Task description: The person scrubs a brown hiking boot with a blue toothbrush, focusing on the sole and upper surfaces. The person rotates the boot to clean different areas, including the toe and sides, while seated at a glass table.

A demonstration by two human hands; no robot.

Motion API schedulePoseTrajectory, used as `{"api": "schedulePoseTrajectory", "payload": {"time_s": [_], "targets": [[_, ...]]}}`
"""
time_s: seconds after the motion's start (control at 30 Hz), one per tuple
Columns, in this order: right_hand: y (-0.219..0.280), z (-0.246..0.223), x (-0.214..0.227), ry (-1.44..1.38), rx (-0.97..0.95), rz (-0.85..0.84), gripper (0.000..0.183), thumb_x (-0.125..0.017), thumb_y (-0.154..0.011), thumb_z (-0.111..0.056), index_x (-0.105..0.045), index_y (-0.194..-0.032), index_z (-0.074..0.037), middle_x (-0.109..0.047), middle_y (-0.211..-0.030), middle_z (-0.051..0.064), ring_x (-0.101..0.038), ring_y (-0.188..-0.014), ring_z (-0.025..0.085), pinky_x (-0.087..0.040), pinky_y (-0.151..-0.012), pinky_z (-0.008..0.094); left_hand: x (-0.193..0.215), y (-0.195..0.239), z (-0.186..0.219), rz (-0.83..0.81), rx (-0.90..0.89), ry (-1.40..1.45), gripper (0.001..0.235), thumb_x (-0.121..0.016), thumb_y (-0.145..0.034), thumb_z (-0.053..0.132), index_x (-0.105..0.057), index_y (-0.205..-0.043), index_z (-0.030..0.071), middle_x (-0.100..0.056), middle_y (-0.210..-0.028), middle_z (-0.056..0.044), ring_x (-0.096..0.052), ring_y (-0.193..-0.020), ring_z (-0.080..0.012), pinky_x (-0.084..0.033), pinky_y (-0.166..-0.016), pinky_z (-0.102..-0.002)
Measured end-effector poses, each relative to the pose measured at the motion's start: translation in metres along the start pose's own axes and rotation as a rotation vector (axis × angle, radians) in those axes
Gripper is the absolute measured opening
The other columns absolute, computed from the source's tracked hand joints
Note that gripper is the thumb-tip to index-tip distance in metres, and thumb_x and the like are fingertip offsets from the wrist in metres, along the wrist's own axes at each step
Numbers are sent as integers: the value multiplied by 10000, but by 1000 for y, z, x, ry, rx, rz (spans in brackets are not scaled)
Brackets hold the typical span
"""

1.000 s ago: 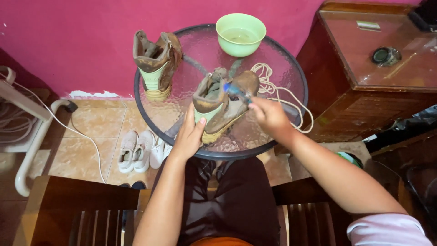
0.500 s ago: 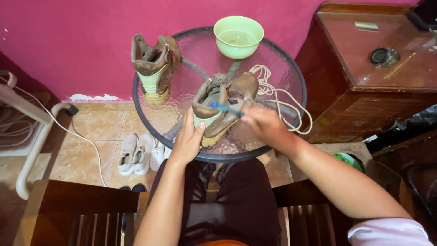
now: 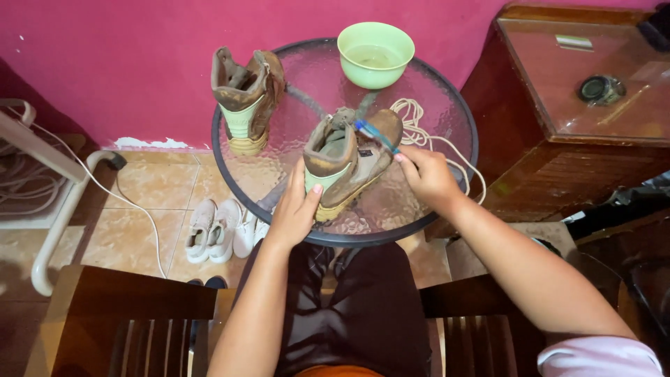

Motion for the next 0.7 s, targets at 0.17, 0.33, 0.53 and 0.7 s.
{"api": "schedulePoseTrajectory", "payload": {"time_s": [0.17,0.33,0.53,0.7], "targets": [[16,-14,-9,-25,-6,-32,276,-649,-1008,-236,-759,-1233,-119,-774,-1124,142,-717,-1100,315,-572,-950,439,0,1,-5,-4,26,-28,764,-508,-994,358,-189,-1609,36,-241,-1615,-298,-252,-1486,-489,-201,-1217,-581],[-2,-4,27,159,-90,-95,285,-616,-1038,-280,-751,-1237,-129,-772,-1119,146,-716,-1094,322,-564,-964,473,-5,-3,-2,88,54,-168,1268,-934,-584,383,-227,-1609,142,-379,-1564,-214,-414,-1427,-430,-341,-1184,-523],[-1,54,48,269,-365,0,267,-586,-1047,-262,-725,-1262,-185,-776,-1030,124,-726,-1035,330,-574,-914,486,-2,-6,-23,309,-76,-72,1103,-905,-607,131,-333,-1537,-23,-464,-1429,-350,-440,-1371,-508,-351,-1162,-550],[3,-18,44,49,-106,-276,186,-613,-940,-124,-752,-1041,-54,-766,-948,256,-716,-971,476,-569,-867,581,-3,-6,-47,482,-77,-160,1026,-806,-644,47,-352,-1563,69,-438,-1444,-259,-419,-1401,-454,-327,-1180,-513]]}}
Point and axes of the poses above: each hand's wrist, its own y-axis away from the middle knuckle, its own x-axis out of the back of the hand, z = x × y, the point moved 2 cm from there along -y, towards the middle knuckle
